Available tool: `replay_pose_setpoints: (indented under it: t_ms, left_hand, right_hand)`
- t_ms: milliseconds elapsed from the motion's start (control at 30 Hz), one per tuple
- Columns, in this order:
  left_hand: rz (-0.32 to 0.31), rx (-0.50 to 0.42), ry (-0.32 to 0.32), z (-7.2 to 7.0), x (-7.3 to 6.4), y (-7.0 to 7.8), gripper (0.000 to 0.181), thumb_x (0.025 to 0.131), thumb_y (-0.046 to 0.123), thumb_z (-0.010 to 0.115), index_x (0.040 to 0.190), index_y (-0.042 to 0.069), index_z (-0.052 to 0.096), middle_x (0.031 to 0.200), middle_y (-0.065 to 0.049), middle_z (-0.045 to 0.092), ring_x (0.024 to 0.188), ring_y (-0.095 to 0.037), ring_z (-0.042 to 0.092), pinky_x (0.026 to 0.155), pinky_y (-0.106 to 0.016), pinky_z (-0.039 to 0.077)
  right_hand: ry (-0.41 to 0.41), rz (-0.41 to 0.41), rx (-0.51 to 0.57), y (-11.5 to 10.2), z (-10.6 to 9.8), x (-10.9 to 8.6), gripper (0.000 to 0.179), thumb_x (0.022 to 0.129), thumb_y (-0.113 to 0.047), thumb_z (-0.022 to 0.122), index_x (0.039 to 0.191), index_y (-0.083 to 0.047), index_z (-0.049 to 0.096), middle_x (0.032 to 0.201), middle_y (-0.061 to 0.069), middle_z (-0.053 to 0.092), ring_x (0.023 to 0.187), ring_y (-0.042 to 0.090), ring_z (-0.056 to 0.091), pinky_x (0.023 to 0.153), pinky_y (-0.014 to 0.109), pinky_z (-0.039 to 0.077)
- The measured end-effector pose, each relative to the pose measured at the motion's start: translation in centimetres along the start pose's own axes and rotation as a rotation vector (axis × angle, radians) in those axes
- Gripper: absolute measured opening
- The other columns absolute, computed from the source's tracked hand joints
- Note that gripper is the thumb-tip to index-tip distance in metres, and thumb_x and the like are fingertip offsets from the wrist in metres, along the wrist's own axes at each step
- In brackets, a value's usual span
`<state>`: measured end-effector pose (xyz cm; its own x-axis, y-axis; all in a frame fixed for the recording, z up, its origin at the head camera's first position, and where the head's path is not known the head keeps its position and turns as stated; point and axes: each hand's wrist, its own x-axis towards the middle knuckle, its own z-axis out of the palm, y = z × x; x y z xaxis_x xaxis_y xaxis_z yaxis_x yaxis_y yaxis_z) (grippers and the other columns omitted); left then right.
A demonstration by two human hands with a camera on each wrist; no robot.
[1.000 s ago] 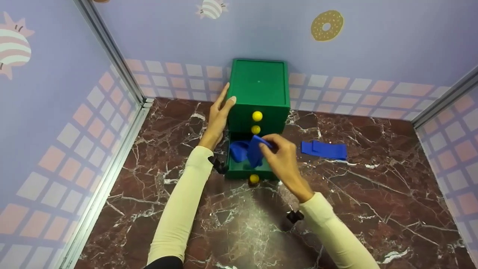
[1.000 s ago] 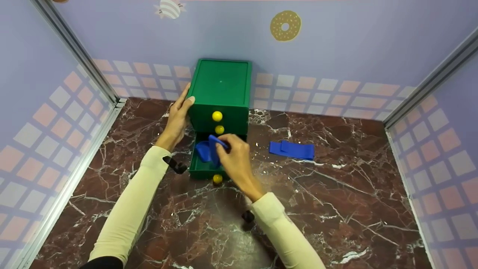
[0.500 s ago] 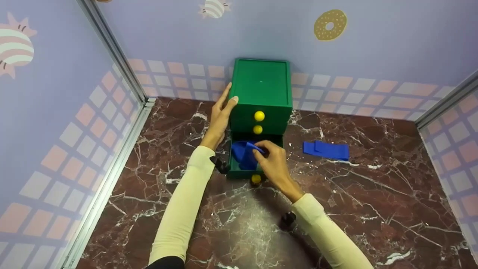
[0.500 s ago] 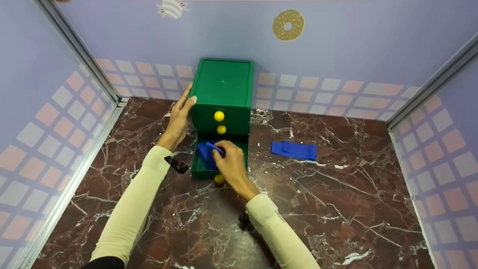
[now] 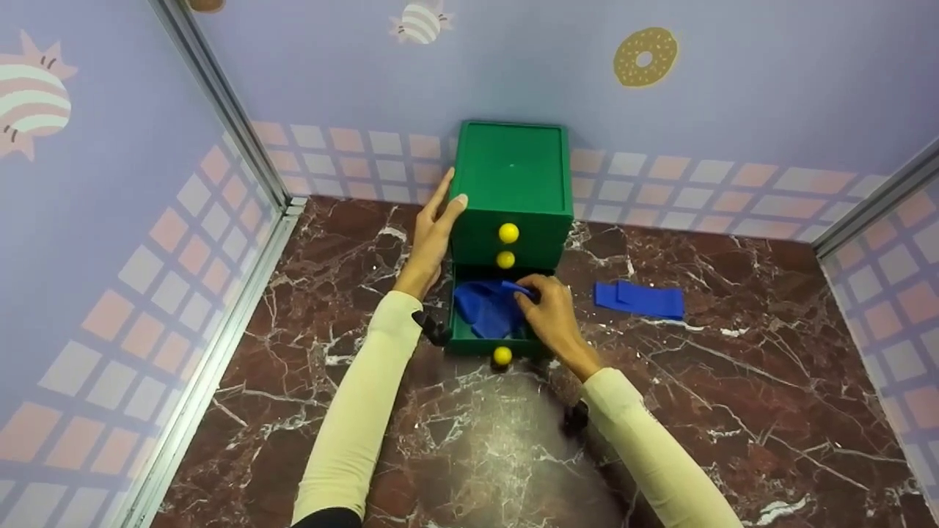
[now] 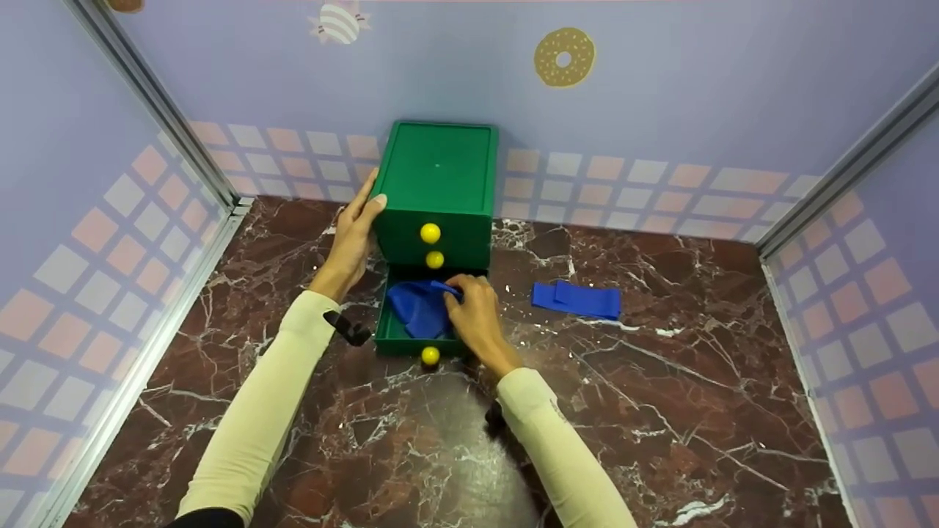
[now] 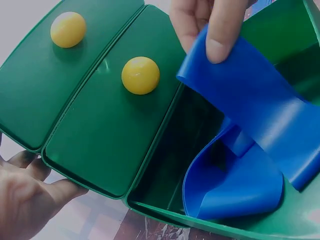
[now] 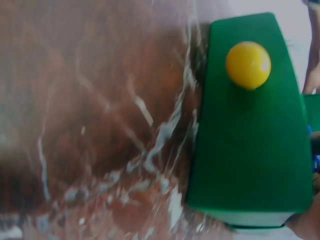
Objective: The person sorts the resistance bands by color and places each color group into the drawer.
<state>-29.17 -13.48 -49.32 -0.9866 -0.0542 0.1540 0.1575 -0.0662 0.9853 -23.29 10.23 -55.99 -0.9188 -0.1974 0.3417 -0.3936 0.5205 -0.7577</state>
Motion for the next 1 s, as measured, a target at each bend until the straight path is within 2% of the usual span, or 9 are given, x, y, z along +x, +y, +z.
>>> replay_pose_setpoints:
  t_ms: [133,267,400,500,600,800,867,1000]
  left_hand:
    - [0.001,-0.002,-0.004,0.1,-0.1,-0.1,0.070,0.108,0.049,0.066,0.172,0.037,0.040,0.179,0.011,0.033,0.166,-0.019,0.027,0.134,-0.047,0.024]
    - [0.004,-0.007,-0.002,0.0,-0.1,0.0,0.069,0.108,0.048,0.066,0.172,0.039,0.041,0.179,0.012,0.033,0.166,-0.018,0.026,0.134,-0.048,0.023]
    - [0.002,-0.007,-0.014,-0.1,-0.2,0.2,0.069,0.109,0.047,0.064,0.172,0.039,0.039,0.180,0.010,0.030,0.167,-0.019,0.023,0.135,-0.049,0.023]
    - [0.003,-0.004,-0.023,-0.1,-0.2,0.2,0.069,0.110,0.047,0.063,0.173,0.037,0.037,0.181,0.008,0.028,0.168,-0.021,0.022,0.135,-0.049,0.023]
    - [0.003,-0.007,-0.013,-0.1,-0.1,0.1,0.069,0.109,0.048,0.064,0.172,0.037,0.039,0.180,0.008,0.030,0.167,-0.020,0.023,0.135,-0.048,0.023]
    - [0.000,-0.013,0.015,-0.1,0.0,0.0,0.068,0.108,0.047,0.066,0.171,0.040,0.042,0.179,0.010,0.033,0.166,-0.019,0.025,0.134,-0.047,0.023]
    - [0.003,-0.012,0.014,-0.1,0.0,0.0,0.067,0.108,0.047,0.066,0.171,0.040,0.042,0.179,0.010,0.033,0.166,-0.018,0.026,0.134,-0.047,0.023]
    - [0.006,-0.007,0.005,0.0,0.0,0.0,0.066,0.109,0.047,0.066,0.170,0.042,0.043,0.179,0.011,0.033,0.166,-0.018,0.026,0.134,-0.047,0.023]
  right_hand:
    - [0.009,-0.011,-0.020,0.9,-0.2,-0.1,0.016,0.094,0.002,0.081,0.111,0.003,0.082,0.110,0.018,0.080,0.106,0.038,0.070,0.095,0.054,0.058]
    - [0.034,-0.058,-0.017,1.4,-0.7,-0.2,0.022,0.094,0.003,0.082,0.116,0.003,0.082,0.115,0.018,0.080,0.112,0.039,0.069,0.100,0.053,0.056]
    - [0.092,-0.093,-0.014,2.1,-1.5,-0.5,0.021,0.094,0.004,0.081,0.115,0.002,0.082,0.115,0.017,0.080,0.110,0.036,0.069,0.095,0.048,0.057]
    - [0.152,-0.083,-0.015,2.9,-2.6,-0.9,0.020,0.094,0.006,0.081,0.113,0.003,0.082,0.112,0.018,0.080,0.106,0.035,0.070,0.091,0.044,0.058]
    - [0.190,-0.013,-0.006,4.0,-4.0,-1.4,0.019,0.094,0.006,0.080,0.113,0.005,0.081,0.111,0.020,0.079,0.103,0.037,0.071,0.092,0.047,0.059]
    - [0.205,0.221,0.082,6.2,-7.3,-2.3,0.025,0.098,0.003,0.077,0.123,0.005,0.079,0.122,0.024,0.075,0.110,0.042,0.068,0.101,0.055,0.055]
    - [0.211,0.250,0.082,7.1,-8.4,-2.6,0.026,0.099,0.003,0.076,0.125,0.005,0.078,0.124,0.025,0.075,0.111,0.042,0.068,0.102,0.054,0.055]
    - [0.248,0.249,0.038,9.1,-10.5,-3.2,0.027,0.099,0.005,0.074,0.126,0.006,0.078,0.124,0.027,0.075,0.109,0.044,0.070,0.100,0.055,0.055]
